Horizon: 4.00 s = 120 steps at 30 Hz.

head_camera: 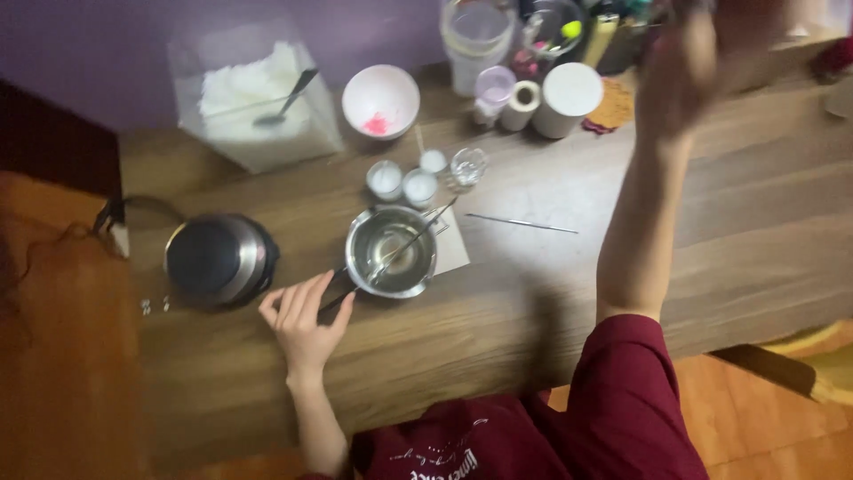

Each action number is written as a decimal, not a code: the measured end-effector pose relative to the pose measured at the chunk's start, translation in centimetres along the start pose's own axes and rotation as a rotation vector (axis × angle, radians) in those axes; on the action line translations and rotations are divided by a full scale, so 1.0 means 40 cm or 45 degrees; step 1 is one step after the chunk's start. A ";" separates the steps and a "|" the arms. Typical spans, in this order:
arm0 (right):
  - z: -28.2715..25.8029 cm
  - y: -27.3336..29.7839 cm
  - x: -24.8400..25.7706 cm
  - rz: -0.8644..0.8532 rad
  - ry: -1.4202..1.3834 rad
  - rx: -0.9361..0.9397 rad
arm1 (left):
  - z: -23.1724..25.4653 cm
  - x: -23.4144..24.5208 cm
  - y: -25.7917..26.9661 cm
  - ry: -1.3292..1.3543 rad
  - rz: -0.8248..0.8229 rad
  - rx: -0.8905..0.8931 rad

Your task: Melting and stirring wax in a small pot while preparing candle components using tweezers on a workbench.

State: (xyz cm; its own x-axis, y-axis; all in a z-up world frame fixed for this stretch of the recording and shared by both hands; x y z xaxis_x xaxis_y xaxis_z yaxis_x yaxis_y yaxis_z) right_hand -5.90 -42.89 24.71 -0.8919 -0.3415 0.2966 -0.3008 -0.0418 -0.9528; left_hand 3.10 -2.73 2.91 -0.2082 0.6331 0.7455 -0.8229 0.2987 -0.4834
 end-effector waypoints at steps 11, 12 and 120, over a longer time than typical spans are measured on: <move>-0.334 0.117 -0.263 -0.364 -0.993 -0.554 | 0.007 0.012 -0.008 0.099 -0.029 0.035; -0.343 0.120 -0.272 -0.370 -1.003 -0.550 | 0.004 0.011 -0.006 0.095 -0.023 0.044; -0.364 0.256 -0.476 -1.779 0.061 1.013 | -0.001 0.001 -0.008 0.022 0.087 0.074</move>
State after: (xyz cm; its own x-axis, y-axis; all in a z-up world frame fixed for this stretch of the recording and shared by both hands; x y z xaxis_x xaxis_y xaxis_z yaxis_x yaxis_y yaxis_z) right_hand 3.09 -23.13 10.24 -0.0964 0.4083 0.9077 -0.6188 -0.7389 0.2666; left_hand 3.37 -2.78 3.06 -0.2562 0.6629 0.7035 -0.8364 0.2128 -0.5051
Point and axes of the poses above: each hand's wrist, its own y-axis away from the middle knuckle, its own x-axis out of the back of the hand, z = x × y, the point moved 5 cm from there along -y, towards the middle knuckle, and after that the axes turned 15 degrees about x, right-handed, at the moved point
